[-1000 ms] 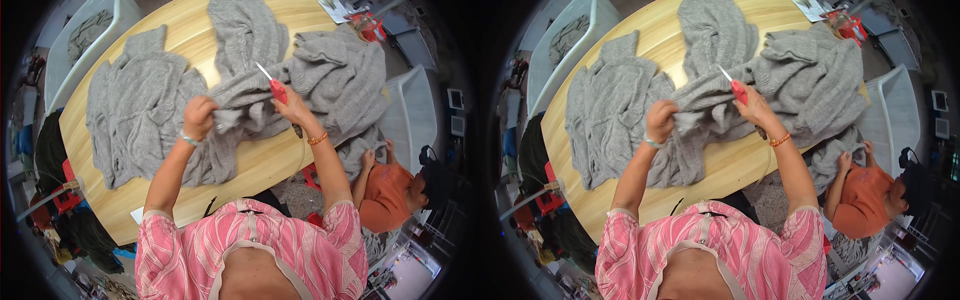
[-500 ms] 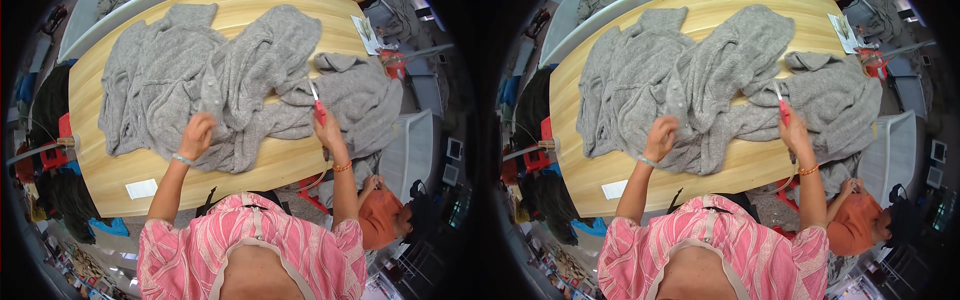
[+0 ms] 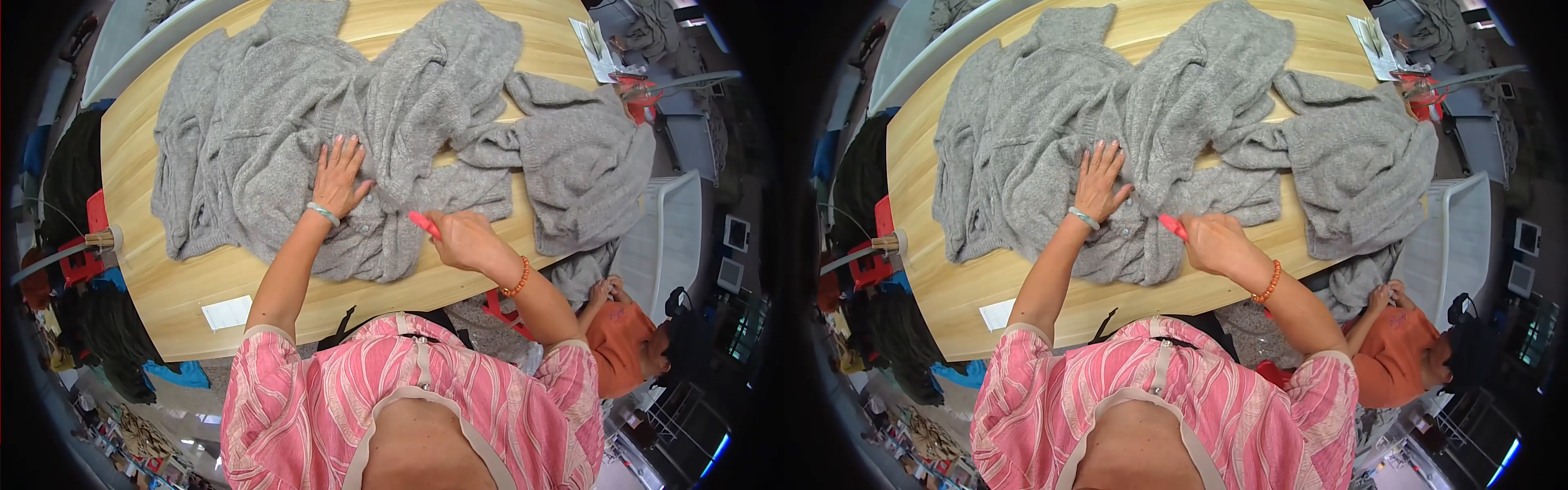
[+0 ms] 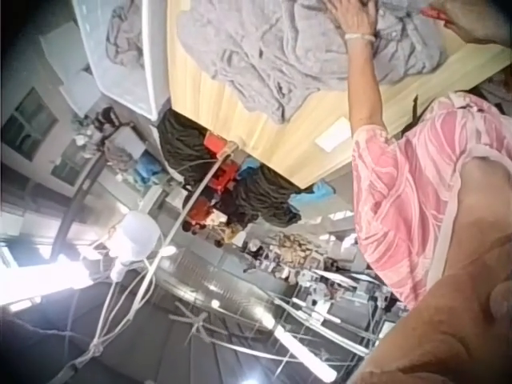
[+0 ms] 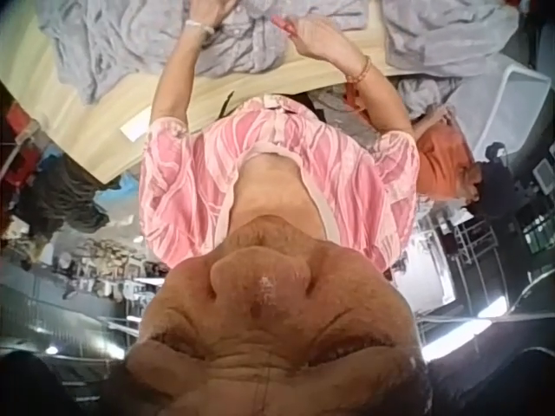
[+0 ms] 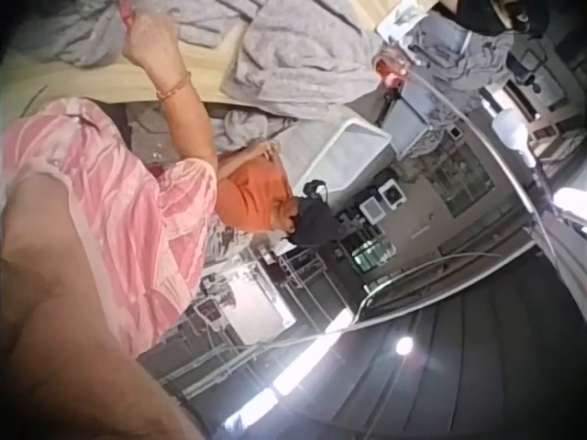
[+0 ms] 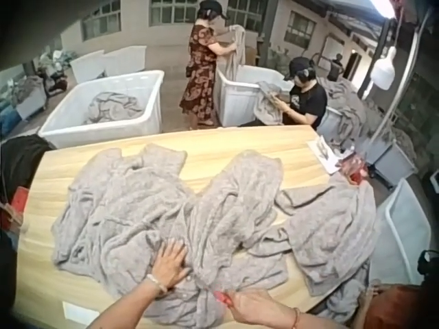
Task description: Trimming loose threads and inspecting grey sweaters at a quality control workbench.
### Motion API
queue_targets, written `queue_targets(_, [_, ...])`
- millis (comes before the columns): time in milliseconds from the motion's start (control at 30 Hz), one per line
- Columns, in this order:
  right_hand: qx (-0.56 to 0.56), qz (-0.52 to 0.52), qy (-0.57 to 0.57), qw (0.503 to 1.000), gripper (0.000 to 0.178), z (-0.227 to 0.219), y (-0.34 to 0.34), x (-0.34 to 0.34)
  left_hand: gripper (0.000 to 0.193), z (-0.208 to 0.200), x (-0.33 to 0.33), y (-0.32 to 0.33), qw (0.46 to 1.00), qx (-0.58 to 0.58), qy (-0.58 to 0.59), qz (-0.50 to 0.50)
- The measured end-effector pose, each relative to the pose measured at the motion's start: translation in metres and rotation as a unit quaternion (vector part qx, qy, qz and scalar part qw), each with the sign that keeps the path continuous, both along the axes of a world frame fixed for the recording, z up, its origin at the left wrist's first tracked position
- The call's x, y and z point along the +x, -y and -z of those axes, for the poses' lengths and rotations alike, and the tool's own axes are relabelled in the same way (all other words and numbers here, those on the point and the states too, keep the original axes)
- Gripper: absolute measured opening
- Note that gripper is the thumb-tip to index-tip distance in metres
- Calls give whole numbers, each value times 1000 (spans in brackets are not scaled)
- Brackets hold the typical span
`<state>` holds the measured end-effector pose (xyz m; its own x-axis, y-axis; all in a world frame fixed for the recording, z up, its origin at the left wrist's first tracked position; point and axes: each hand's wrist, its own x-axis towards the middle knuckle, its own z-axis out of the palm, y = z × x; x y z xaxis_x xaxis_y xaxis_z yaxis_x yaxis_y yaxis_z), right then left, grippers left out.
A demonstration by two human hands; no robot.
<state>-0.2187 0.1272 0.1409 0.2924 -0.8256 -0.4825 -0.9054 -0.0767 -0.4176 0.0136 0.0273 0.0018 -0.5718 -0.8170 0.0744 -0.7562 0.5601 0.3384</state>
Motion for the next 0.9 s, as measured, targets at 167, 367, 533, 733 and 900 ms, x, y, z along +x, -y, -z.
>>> queue_targets(167, [93,-74,3,993,32,-4,-14,-2,70,-4,5,-10,999,-13,47,22])
queue_targets(367, [-25,50,8,998,25,-16,21,-1,80,-14,7,-24,996,47,64,47])
queue_targets(533, [64,-31,0,997,26,-5,-7,-3,83,-7,6,-21,998,57,23,21])
queue_targets(733, [114,-28,1,993,32,-14,-31,-1,82,-8,9,-24,998,36,50,31])
queue_targets(900, [46,32,27,998,25,-16,-19,-2,82,-19,11,-41,995,49,14,88])
